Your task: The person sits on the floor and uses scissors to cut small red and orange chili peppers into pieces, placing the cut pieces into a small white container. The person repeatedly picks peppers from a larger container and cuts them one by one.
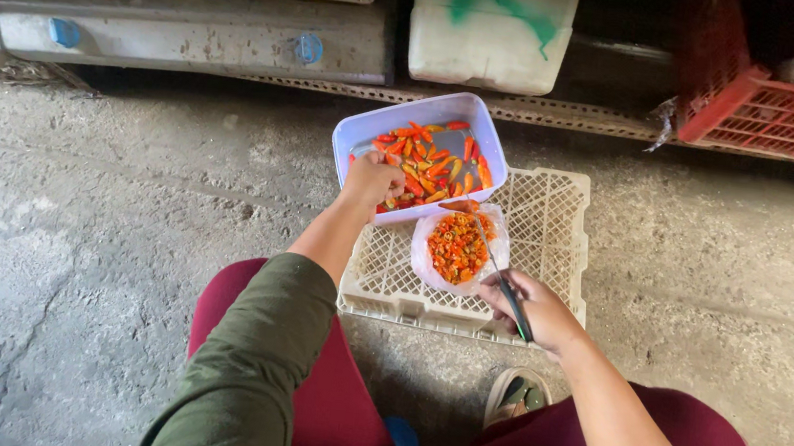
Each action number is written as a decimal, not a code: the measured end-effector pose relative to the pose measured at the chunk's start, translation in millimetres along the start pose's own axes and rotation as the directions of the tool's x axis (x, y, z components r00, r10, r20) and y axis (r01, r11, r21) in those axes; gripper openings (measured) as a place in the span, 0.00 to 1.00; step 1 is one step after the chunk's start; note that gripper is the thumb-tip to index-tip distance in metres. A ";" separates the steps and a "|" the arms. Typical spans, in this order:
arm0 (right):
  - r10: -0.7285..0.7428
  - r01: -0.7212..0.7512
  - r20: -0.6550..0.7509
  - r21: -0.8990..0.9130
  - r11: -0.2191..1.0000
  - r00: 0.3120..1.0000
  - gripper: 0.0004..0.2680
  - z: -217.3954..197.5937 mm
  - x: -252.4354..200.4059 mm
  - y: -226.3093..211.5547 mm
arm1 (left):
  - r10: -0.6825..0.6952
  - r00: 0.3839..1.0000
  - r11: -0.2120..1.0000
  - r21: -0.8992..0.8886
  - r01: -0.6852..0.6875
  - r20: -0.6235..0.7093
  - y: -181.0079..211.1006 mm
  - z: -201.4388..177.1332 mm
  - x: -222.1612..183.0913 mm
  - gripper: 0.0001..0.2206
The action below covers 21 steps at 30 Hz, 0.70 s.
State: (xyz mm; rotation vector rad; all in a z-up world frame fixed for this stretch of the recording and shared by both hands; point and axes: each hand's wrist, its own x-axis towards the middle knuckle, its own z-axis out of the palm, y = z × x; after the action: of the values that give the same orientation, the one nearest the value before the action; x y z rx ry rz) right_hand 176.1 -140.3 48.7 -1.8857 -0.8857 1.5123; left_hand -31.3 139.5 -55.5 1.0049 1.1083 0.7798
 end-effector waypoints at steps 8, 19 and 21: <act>0.062 -0.061 0.009 -0.080 0.995 0.998 0.15 -7.5 1.2 7.0 | -0.073 0.996 0.871 0.483 0.091 -0.055 14.9 5.8 -17.7 0.17; -0.007 0.015 0.117 -0.068 0.998 0.993 0.12 -3.5 -13.4 13.5 | -0.171 0.952 0.935 0.345 0.077 0.252 4.0 52.1 -111.0 0.14; -0.024 0.031 0.141 -0.054 0.998 0.990 0.12 -4.1 -17.0 14.1 | -0.170 0.963 0.948 0.303 0.100 0.211 -4.4 54.6 -118.9 0.13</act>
State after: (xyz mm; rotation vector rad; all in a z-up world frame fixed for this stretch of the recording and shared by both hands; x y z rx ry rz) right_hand 179.7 -162.4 49.1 -1.8157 -1.0230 1.6353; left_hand -12.1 17.6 -11.9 1.2188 1.0907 0.3788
